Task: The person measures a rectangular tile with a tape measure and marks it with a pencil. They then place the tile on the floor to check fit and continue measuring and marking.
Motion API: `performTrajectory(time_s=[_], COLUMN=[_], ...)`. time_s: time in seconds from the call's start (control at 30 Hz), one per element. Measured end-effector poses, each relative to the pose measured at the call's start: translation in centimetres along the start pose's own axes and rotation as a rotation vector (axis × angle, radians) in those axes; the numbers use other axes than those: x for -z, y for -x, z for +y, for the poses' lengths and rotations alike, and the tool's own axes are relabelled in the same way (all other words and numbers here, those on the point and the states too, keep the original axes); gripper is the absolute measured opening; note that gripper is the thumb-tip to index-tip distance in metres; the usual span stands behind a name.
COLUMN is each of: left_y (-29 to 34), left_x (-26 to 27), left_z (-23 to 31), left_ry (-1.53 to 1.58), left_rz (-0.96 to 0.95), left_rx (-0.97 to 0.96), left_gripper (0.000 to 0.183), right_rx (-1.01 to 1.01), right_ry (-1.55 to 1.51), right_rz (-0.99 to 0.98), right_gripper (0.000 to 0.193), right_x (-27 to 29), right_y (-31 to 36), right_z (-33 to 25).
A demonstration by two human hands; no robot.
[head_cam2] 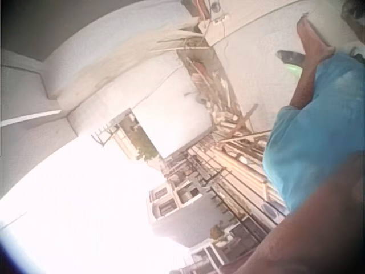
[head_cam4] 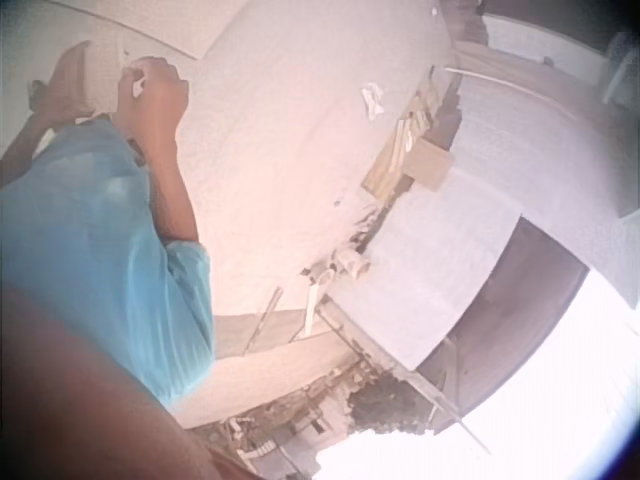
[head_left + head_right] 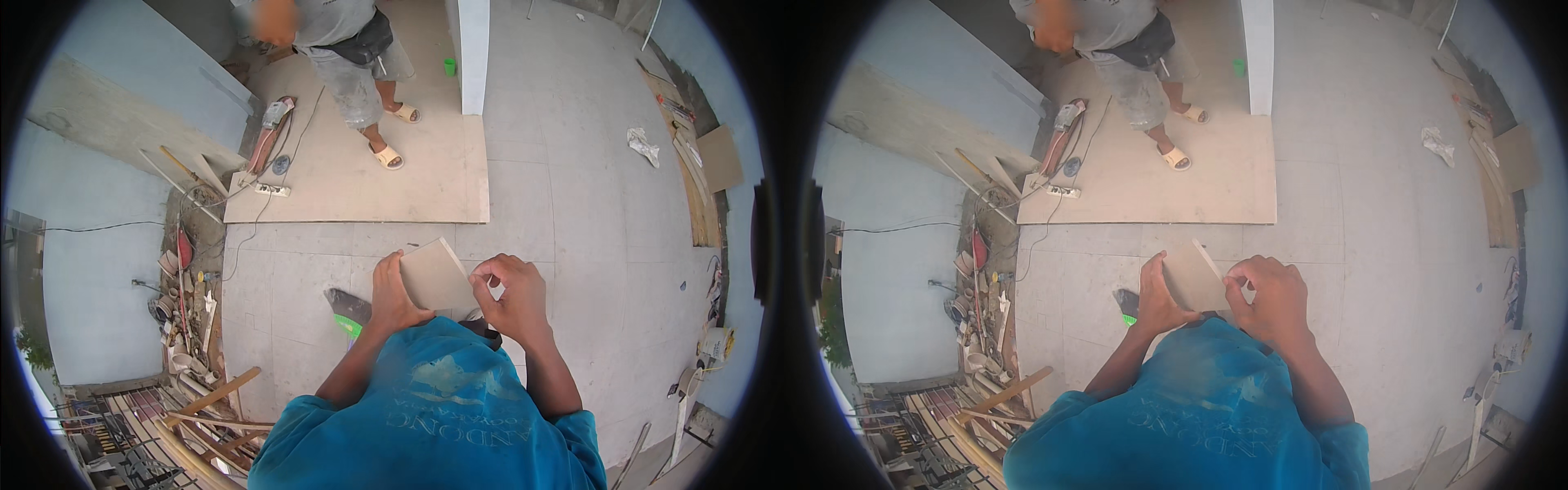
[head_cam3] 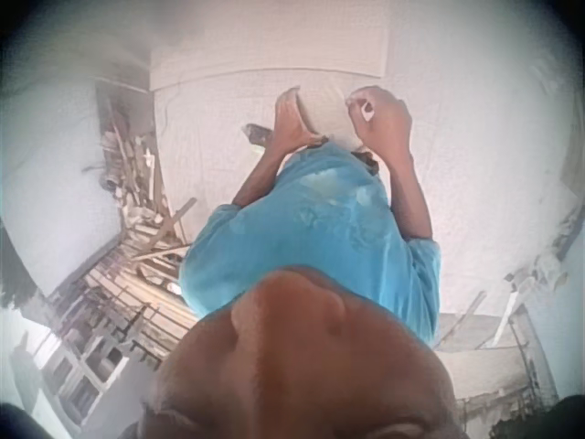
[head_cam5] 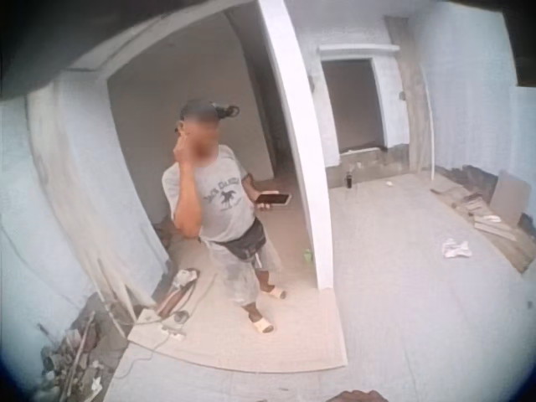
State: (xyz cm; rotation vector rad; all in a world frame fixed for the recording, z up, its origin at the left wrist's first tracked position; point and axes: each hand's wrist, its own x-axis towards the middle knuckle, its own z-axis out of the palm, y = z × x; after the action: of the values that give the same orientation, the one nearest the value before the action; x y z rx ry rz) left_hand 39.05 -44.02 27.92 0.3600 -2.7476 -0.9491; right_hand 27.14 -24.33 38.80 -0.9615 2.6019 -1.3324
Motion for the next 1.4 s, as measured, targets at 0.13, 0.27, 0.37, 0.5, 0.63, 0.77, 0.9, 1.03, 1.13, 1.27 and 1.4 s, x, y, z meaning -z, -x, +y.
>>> performTrajectory(time_s=[0.13, 0.27, 0.37, 0.5, 0.63, 0.77, 0.9, 1.03, 1.13, 1.27, 1.4], left_y=[0.6, 0.7, 0.6, 0.8, 0.9, 1.0, 0.4, -0.3, -0.8, -2.3, -4.3], left_x=[0.7, 0.5, 0.8, 1.7, 2.0, 2.1, 1.8, 2.4, 2.2, 1.5, -0.6], left_z=[0.4, -0.4, -0.8, -0.7, -1.4, -2.2, -2.6, -2.4, -4.2, -5.9, -6.4], left_ry=[-0.033, -0.030, 0.037, 0.033, 0.089, 0.111, 0.158, 0.180, 0.099, 0.188, 0.382], left_rz=[0.002, -0.009, -0.043, -0.030, -0.023, 0.011, 0.045, 0.005, -0.075, -0.126, -0.084], left_rx=[-0.098, -0.075, 0.025, 0.088, 0.148, 0.185, 0.184, 0.161, 0.125, 0.150, 0.207], left_gripper=[0.113, 0.113, 0.114, 0.116, 0.115, 0.115, 0.115, 0.115, 0.123, 0.125, 0.118], right_rx=[0.074, 0.084, -0.058, -0.200, -0.343, -0.411, -0.298, -0.291, -0.345, -0.443, -0.512], right_ry=[-0.053, -0.181, -0.255, -0.203, -0.008, 0.058, 0.077, 0.123, 0.145, 0.158, 0.114], right_rz=[0.125, 0.178, 0.140, 0.088, -0.062, -0.243, -0.249, -0.261, -0.263, -0.190, -0.092], right_gripper=[0.004, 0.009, 0.013, 0.015, 0.020, 0.021, 0.025, 0.023, 0.024, 0.027, 0.025], right_x=[-0.9, -1.1, -1.2, -2.7, -3.9, -5.5, -7.1, -8.1, -8.4, -8.5, -8.1], right_y=[-2.9, -3.0, -1.2, 2.3, 4.6, 5.7, 6.1, 5.9, 5.8, 6.6, 8.5], right_z=[-2.1, -1.1, 0.4, 3.5, 4.0, 3.4, 3.8, 4.3, 4.7, 4.3, 4.8])
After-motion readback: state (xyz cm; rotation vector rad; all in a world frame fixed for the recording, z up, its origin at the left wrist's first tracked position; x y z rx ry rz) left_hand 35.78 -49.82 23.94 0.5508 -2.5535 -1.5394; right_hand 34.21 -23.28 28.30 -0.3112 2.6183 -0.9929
